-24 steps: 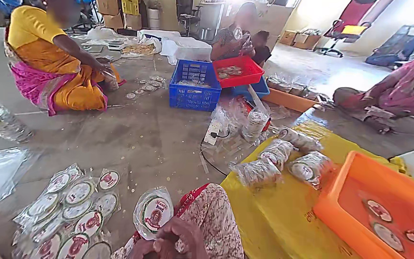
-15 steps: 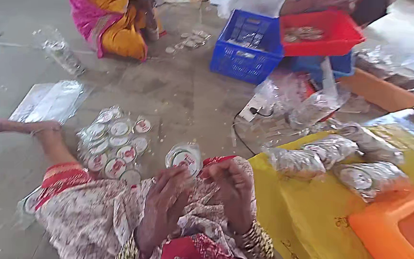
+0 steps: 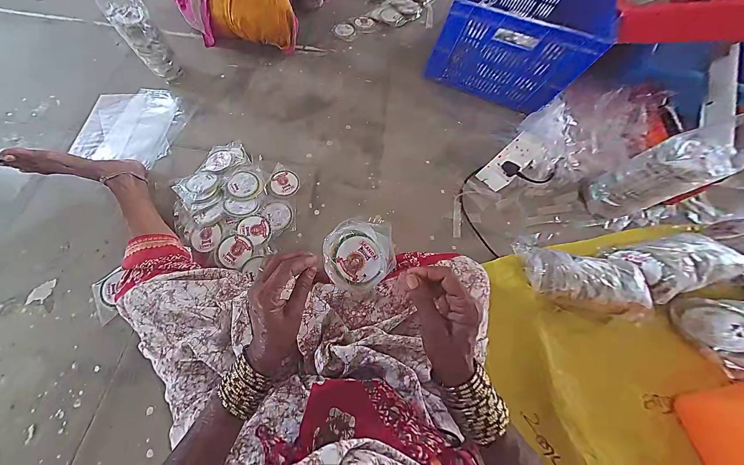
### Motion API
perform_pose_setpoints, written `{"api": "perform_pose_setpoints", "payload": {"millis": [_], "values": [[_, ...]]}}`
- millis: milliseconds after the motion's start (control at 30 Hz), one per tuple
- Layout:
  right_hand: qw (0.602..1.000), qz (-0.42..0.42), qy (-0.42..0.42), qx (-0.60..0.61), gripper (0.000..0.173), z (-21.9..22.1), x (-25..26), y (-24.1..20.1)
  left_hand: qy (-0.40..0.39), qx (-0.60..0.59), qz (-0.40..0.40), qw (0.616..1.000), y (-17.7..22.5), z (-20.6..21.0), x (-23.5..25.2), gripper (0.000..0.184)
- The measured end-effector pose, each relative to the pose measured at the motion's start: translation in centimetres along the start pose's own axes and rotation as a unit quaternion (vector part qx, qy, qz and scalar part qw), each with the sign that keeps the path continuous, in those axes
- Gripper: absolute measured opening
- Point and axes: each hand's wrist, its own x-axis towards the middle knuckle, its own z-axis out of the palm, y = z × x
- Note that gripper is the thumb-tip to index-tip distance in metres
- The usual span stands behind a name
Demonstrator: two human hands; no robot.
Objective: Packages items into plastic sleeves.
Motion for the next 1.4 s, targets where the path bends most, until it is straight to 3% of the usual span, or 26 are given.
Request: {"api": "perform_pose_setpoints", "payload": {"millis": [100, 200, 333, 400, 467, 567, 700, 900, 967, 1067, 1200, 1300, 1400], "values": [[0.985, -0.117, -0.069, -0.105, 0.019, 0.4, 2.9, -1.6, 0.007, -0.040, -0.066, 0.997, 0.1, 0.7, -0.6, 0.030], [0.929, -0.177, -0.225, -0.233, 0.020, 1.9, 5.9, -2.7, 0.011, -0.167, -0.249, 0.954, 1.0, 2.3, -1.7, 0.041], [0.792, -0.086, -0.521, -0.307, 0.015, 4.0, 9.1, -2.9, 0.046, -0.313, -0.497, 0.808, 2.4, 4.2, -3.4, 0.033], [0.723, -0.046, -0.585, -0.364, 0.022, 4.9, 9.7, -2.9, 0.046, -0.341, -0.568, 0.747, 3.0, 4.8, -3.8, 0.033], [0.689, -0.042, -0.599, -0.406, 0.030, 5.4, 9.8, -2.9, 0.037, -0.349, -0.582, 0.734, 3.1, 5.2, -4.4, 0.036], [0.677, -0.034, -0.596, -0.430, 0.032, 5.6, 10.1, -2.4, 0.024, -0.349, -0.554, 0.756, 3.1, 5.4, -4.4, 0.037], [0.728, -0.027, -0.550, -0.407, 0.024, 5.1, 10.6, -0.7, 0.030, -0.326, -0.501, 0.801, 2.4, 5.3, -4.3, 0.037], [0.753, -0.030, -0.523, -0.398, 0.026, 5.1, 10.5, -1.3, 0.020, -0.272, -0.432, 0.859, 1.2, 4.0, -4.4, 0.043], [0.755, -0.071, -0.526, -0.384, 0.024, 5.1, 10.1, -1.2, 0.019, -0.226, -0.378, 0.898, 0.9, 3.7, -4.4, 0.046], [0.729, -0.116, -0.546, -0.396, 0.023, 5.4, 9.5, -1.2, 0.034, -0.171, -0.282, 0.943, 1.2, 3.1, -3.7, 0.051], [0.708, -0.090, -0.553, -0.429, 0.029, 6.1, 9.6, -1.3, 0.041, -0.126, -0.119, 0.984, 0.6, 2.2, -1.9, 0.038], [0.800, -0.097, -0.459, -0.374, 0.028, 5.0, 10.1, -1.3, -0.036, -0.025, 0.015, 0.999, 0.1, 1.3, 0.0, 0.037], [0.924, -0.179, -0.229, -0.250, 0.014, 3.3, 10.3, -1.3, -0.185, 0.095, 0.140, 0.968, 0.2, 0.6, 1.8, 0.049]]}}
